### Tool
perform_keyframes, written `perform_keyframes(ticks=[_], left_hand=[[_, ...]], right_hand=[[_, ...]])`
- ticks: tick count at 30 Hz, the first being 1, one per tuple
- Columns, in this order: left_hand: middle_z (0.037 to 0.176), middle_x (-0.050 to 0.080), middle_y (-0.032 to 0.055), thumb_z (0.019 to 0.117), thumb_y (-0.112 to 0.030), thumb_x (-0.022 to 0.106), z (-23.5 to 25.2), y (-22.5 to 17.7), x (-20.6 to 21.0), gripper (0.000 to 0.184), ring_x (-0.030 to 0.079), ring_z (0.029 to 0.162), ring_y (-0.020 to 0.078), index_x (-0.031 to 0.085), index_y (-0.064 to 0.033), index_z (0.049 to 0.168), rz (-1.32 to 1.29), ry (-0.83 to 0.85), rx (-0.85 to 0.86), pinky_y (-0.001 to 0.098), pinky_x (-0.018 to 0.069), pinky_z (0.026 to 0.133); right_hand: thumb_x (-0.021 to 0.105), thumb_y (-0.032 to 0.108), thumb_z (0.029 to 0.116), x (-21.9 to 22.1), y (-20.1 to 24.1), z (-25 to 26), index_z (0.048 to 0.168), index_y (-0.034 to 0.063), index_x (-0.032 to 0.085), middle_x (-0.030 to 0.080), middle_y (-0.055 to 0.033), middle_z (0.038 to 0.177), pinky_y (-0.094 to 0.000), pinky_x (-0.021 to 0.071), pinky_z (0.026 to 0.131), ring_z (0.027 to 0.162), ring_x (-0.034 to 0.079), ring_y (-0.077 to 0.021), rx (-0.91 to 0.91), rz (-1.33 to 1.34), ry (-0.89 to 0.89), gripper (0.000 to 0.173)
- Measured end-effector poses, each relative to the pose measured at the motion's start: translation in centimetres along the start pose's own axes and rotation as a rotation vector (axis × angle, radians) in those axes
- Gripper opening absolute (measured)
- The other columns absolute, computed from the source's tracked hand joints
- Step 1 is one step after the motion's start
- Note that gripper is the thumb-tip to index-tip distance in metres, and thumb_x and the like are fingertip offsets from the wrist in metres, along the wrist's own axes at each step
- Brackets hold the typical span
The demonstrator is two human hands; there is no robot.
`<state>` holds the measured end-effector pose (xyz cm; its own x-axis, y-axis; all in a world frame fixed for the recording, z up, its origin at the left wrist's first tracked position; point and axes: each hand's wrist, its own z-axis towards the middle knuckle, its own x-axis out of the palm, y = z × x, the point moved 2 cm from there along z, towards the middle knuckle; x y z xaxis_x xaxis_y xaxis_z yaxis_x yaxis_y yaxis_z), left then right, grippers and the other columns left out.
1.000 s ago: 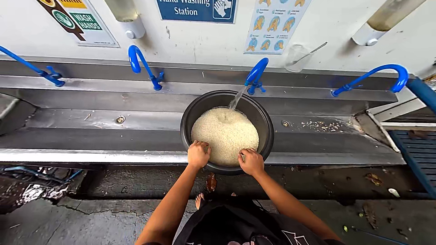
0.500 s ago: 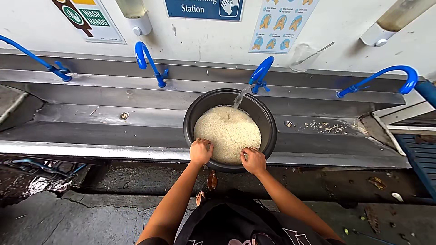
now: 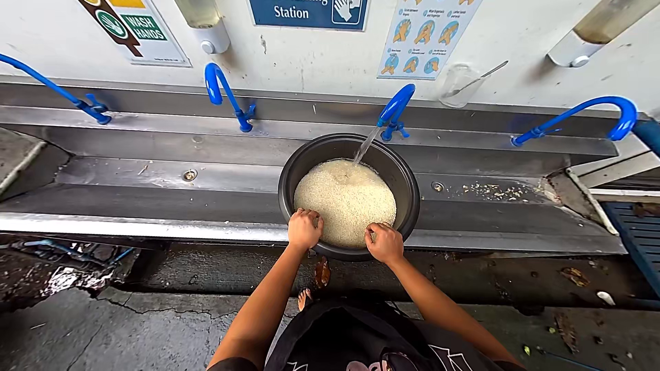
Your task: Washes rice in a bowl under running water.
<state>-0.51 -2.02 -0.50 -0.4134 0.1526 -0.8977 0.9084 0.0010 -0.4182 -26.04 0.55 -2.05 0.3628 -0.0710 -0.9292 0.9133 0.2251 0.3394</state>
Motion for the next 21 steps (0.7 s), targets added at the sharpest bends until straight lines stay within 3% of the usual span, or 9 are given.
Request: perform_keyframes(ticks=[21], left_hand=[[0.12,0.074,0.014,0.1036,-0.034,0.044,0.06,0.19,0.14,0.043,0.063,0.125,0.0318,0.075,-0.0068,0.115,0.004,-0.013,0.008,0.0475,0.0439,0.109]], right_hand=[[0.05,0.03,0.0957,0.16,-0.08,-0.05,0.092,0.0075,0.076,0.076,-0.0109,0.088,-0.0488,0.0568,0.076,0.09,0.074,-0.031,-0.004,-0.004,-0.008,0.034]])
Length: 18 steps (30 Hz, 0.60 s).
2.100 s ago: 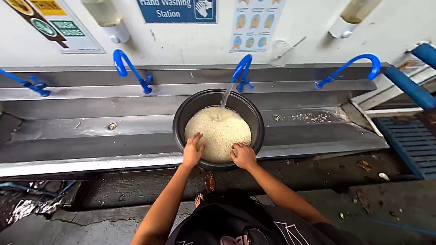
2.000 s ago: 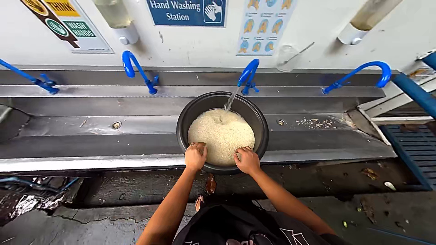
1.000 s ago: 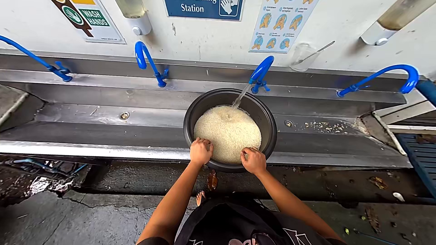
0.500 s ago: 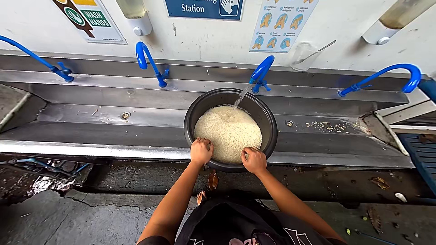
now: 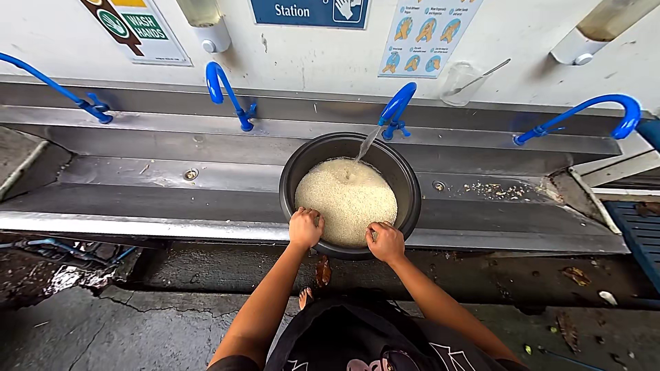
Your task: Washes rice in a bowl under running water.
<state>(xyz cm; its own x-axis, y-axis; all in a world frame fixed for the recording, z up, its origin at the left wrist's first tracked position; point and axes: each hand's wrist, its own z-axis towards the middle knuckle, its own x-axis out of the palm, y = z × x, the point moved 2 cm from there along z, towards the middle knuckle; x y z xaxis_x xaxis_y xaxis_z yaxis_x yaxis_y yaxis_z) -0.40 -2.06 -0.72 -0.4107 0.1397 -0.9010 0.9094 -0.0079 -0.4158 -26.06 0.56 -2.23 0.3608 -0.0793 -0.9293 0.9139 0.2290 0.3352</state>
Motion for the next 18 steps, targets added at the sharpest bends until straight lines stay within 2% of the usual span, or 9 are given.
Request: perform_keyframes(ticks=[18], left_hand=[[0.121,0.073,0.0135,0.1044,-0.035,0.044,0.02,-0.1,-0.06,0.044,0.062,0.125,0.0319,0.075,-0.0071,0.117,0.005,0.017,-0.011,0.0478,0.0438,0.109]], right_hand=[[0.05,0.029,0.0954,-0.03,0.0,-0.06,0.09,0.0069,0.076,0.076,-0.0109,0.087,-0.048,0.057,0.078,0.089,0.074,-0.0304,-0.011,0.006,-0.01,0.035]])
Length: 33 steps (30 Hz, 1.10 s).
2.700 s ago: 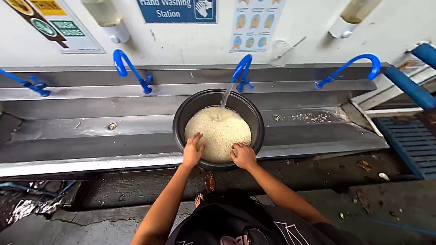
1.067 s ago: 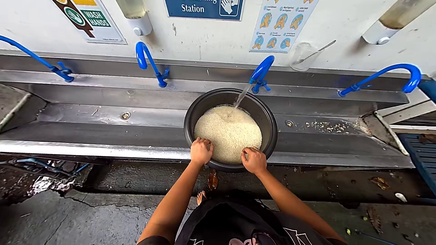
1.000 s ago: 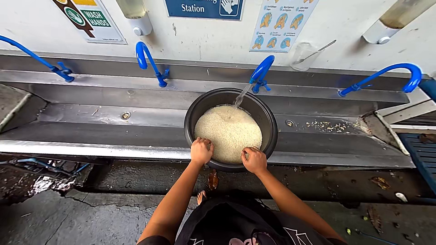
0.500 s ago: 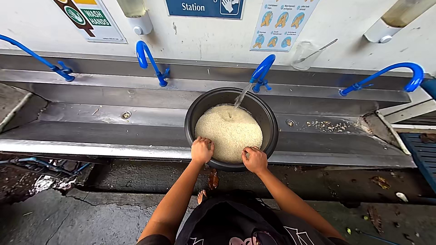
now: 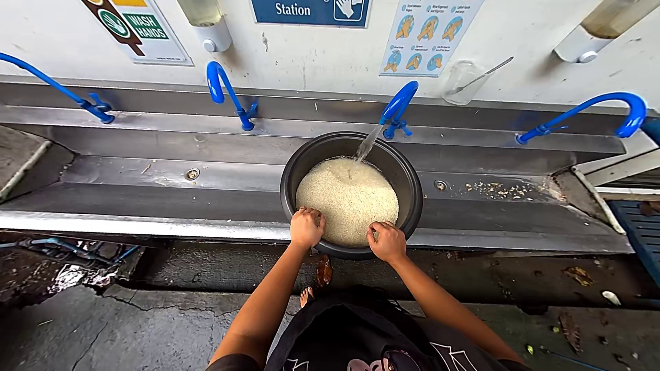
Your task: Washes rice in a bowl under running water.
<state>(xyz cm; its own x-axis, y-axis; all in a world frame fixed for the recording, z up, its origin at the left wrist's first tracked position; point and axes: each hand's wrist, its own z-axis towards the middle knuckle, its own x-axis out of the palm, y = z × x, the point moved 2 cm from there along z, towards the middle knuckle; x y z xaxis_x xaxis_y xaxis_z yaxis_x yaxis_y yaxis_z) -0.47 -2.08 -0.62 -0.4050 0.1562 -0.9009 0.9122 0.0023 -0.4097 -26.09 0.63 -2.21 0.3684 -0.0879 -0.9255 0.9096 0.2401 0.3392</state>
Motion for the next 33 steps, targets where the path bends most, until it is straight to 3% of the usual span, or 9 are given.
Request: perform_keyframes(ticks=[33], left_hand=[[0.12,0.073,0.0141,0.1038,-0.034,0.044,-0.03,-0.04,-0.01,0.044,0.062,0.125,0.0322,0.075,-0.0063,0.116,-0.002,-0.009,0.004,0.0479,0.0439,0.109]], right_hand=[[0.049,0.029,0.0945,0.29,-0.2,-0.07,0.087,0.0074,0.076,0.076,-0.0101,0.084,-0.0476,0.0569,0.075,0.086,0.074,-0.0301,-0.018,0.001,-0.055,0.035]])
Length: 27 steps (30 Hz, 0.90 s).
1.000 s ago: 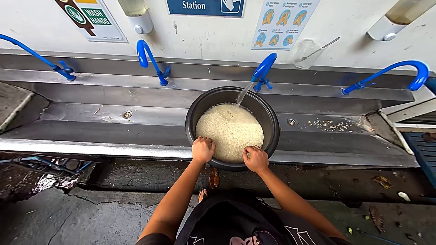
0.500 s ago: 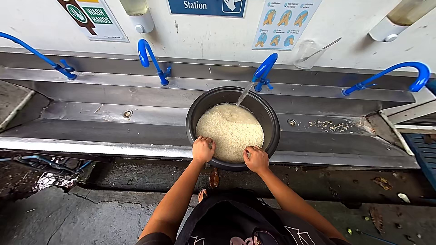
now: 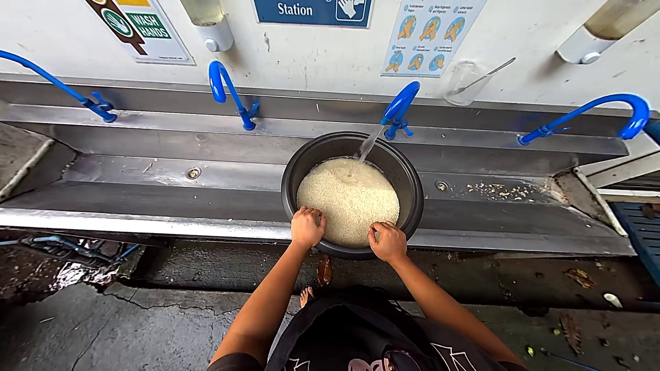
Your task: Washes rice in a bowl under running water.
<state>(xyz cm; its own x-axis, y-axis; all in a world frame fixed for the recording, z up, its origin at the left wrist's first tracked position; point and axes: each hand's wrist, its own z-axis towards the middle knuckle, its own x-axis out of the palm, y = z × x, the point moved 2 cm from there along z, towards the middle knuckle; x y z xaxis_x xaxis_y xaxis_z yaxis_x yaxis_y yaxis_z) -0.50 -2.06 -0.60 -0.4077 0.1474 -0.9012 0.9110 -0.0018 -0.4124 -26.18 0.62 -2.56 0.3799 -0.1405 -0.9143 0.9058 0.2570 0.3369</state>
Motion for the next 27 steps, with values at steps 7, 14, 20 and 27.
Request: perform_keyframes(ticks=[7,14,20,27], left_hand=[[0.12,0.074,0.0132,0.1037,-0.034,0.043,0.02,0.08,0.17,0.044,0.063,0.124,0.0317,0.075,-0.0069,0.115,0.003,-0.007,0.002,0.0475,0.0441,0.109],[0.121,0.073,0.0136,0.1036,-0.034,0.044,0.0,-0.09,-0.09,0.044,0.062,0.125,0.0316,0.075,-0.007,0.116,0.008,0.004,-0.005,0.0473,0.0438,0.109],[0.121,0.073,0.0131,0.1041,-0.034,0.043,-0.02,-0.11,-0.13,0.043,0.062,0.125,0.0316,0.075,-0.0067,0.117,-0.002,0.011,-0.007,0.0467,0.0434,0.109],[0.12,0.073,0.0133,0.1037,-0.036,0.043,0.04,0.08,0.13,0.044,0.062,0.125,0.0318,0.075,-0.0069,0.115,0.001,-0.001,-0.005,0.0475,0.0437,0.109]], right_hand=[[0.05,0.029,0.0939,-0.04,0.02,0.01,0.086,0.0076,0.075,0.076,-0.0096,0.083,-0.0468,0.0567,0.073,0.084,0.074,-0.0296,-0.005,-0.004,-0.01,0.034],[0.05,0.029,0.094,-0.03,0.06,0.06,0.086,0.0074,0.075,0.075,-0.0105,0.083,-0.0476,0.0567,0.073,0.085,0.074,-0.0302,-0.001,-0.005,-0.008,0.035],[0.049,0.029,0.0944,-0.05,0.06,0.07,0.087,0.0073,0.075,0.076,-0.0101,0.085,-0.0474,0.0567,0.075,0.086,0.074,-0.0302,0.003,-0.002,0.003,0.035],[0.05,0.028,0.0946,-0.18,0.13,0.08,0.088,0.0063,0.076,0.076,-0.0114,0.084,-0.0492,0.057,0.075,0.086,0.074,-0.0313,0.01,0.01,0.014,0.035]])
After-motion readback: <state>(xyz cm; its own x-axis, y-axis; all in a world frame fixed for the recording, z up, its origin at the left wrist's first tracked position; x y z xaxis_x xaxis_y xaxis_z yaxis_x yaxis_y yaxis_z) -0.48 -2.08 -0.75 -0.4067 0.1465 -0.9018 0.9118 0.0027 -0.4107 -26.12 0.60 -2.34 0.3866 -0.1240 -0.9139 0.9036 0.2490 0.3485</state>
